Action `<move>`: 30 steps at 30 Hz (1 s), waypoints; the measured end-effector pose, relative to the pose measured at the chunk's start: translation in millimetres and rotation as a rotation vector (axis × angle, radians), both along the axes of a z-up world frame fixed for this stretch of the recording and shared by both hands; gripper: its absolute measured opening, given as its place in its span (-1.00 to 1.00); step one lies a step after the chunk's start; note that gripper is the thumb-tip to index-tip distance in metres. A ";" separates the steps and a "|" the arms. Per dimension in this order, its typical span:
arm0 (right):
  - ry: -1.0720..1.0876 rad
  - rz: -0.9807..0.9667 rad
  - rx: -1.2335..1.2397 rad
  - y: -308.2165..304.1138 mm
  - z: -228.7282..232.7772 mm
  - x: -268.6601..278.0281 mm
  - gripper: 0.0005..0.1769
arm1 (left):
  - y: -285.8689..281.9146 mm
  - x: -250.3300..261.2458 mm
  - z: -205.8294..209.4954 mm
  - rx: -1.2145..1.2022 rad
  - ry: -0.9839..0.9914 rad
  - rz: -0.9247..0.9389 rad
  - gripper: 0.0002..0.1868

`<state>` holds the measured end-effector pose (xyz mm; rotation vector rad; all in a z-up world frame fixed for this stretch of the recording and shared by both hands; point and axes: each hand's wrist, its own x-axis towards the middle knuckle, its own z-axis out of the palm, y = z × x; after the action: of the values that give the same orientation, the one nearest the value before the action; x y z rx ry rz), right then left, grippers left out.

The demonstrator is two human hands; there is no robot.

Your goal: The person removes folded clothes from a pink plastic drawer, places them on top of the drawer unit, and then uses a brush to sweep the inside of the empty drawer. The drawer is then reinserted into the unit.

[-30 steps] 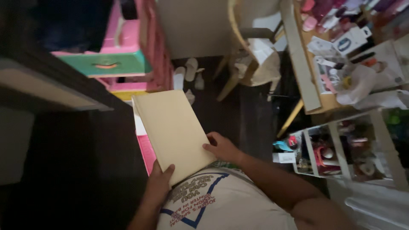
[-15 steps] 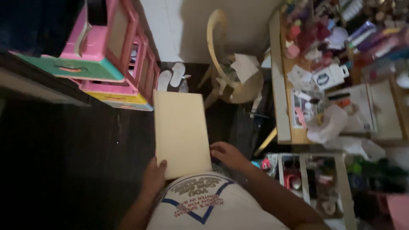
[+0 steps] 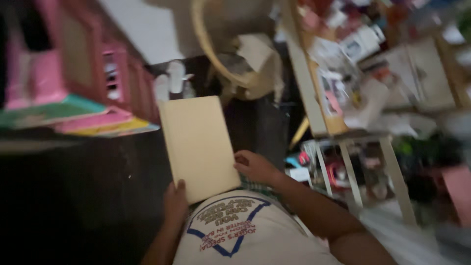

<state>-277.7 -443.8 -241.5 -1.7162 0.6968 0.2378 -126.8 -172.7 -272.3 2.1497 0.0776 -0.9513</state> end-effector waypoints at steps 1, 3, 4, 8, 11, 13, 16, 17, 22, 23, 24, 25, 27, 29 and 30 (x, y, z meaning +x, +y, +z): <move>-0.007 -0.013 -0.013 3.3 1.3 2.5 -0.57 | -1.8 5.1 1.2 -0.047 0.018 0.014 -0.55; 0.014 -0.078 0.053 12.9 4.6 6.6 -0.57 | -1.6 17.8 4.6 -0.139 0.056 0.053 -0.53; 0.021 -0.106 0.086 17.6 6.2 8.8 -0.56 | -2.7 27.1 5.1 -0.133 0.044 0.007 -0.52; 0.036 -0.157 0.073 29.8 4.8 15.5 -0.54 | -6.5 54.9 0.6 -0.026 0.083 -0.054 -0.51; 0.052 -0.206 0.106 41.2 0.6 20.9 -0.52 | -1.2 66.3 -8.9 -0.050 0.051 -0.073 -0.51; 0.058 -0.198 0.078 44.8 0.6 26.8 -0.52 | 6.6 70.9 -15.5 -0.130 0.017 -0.100 -0.52; 0.042 -0.175 0.065 51.0 6.9 41.4 -0.56 | 19.8 75.5 -29.3 -0.178 -0.013 -0.160 -0.53; 0.081 -0.146 0.006 52.1 8.6 47.8 -0.55 | 22.9 76.9 -36.7 -0.140 -0.039 -0.191 -0.53; 0.022 0.008 -0.174 45.7 5.3 81.1 -0.55 | 34.7 58.3 -67.2 -0.300 -0.078 -0.103 -0.56; 0.020 0.060 -0.182 42.3 5.2 89.7 -0.55 | 33.4 56.8 -68.7 -0.287 -0.124 -0.117 -0.56; 0.017 0.113 -0.192 40.8 6.6 96.7 -0.54 | 32.5 56.5 -67.4 -0.272 -0.169 -0.131 -0.57; 0.012 0.165 -0.205 37.0 6.8 107.7 -0.54 | 29.8 56.5 -64.0 -0.235 -0.132 -0.092 -0.57; 0.092 0.263 -0.201 27.7 7.7 123.0 -0.53 | 26.4 48.9 -54.6 -0.166 -0.044 -0.010 -0.58; 0.122 0.351 -0.181 14.8 5.0 131.2 -0.52 | 15.7 42.0 -55.2 -0.152 -0.165 0.047 -0.59; 0.110 0.389 -0.159 7.5 1.6 134.5 -0.52 | 10.2 37.1 -58.0 -0.141 -0.224 0.076 -0.60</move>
<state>-143.3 -436.3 -239.9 -1.9966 0.4644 0.5624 -89.7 -162.5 -330.3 2.0923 -0.0171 -0.6484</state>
